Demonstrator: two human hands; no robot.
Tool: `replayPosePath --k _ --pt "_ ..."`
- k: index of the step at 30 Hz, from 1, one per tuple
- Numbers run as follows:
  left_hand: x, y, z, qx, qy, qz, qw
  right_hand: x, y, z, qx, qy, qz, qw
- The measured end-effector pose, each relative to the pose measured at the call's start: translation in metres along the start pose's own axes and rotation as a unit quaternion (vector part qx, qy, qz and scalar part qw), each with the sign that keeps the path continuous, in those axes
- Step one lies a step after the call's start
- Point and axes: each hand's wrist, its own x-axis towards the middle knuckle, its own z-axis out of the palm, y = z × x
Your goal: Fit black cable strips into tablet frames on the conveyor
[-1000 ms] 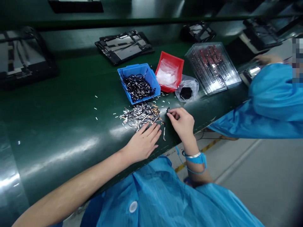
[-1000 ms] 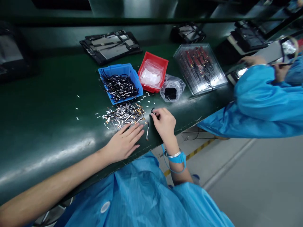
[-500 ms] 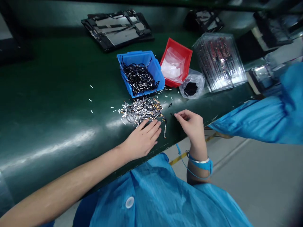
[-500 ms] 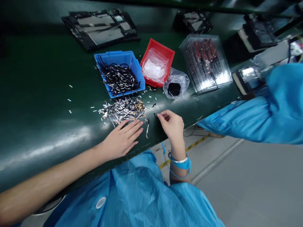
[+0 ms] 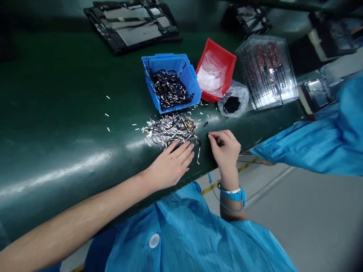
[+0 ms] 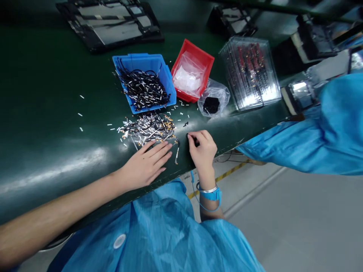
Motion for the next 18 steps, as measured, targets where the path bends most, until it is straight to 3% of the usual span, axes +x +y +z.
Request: replayPosePath --k 5,12,18 --pt "0.000 -0.001 0.000 -0.005 -0.001 -0.002 1.000 0.005 0.007 -0.009 0.039 -0.016 -0.029 0.999" --pt "0.000 -0.001 -0.001 -0.009 0.012 -0.002 1.000 0.025 0.025 -0.018 0.040 -0.144 -0.093 0.984" --pt "0.000 -0.001 0.000 -0.001 0.010 0.000 1.000 0.016 0.012 -0.018 0.020 -0.137 -0.060 0.989"
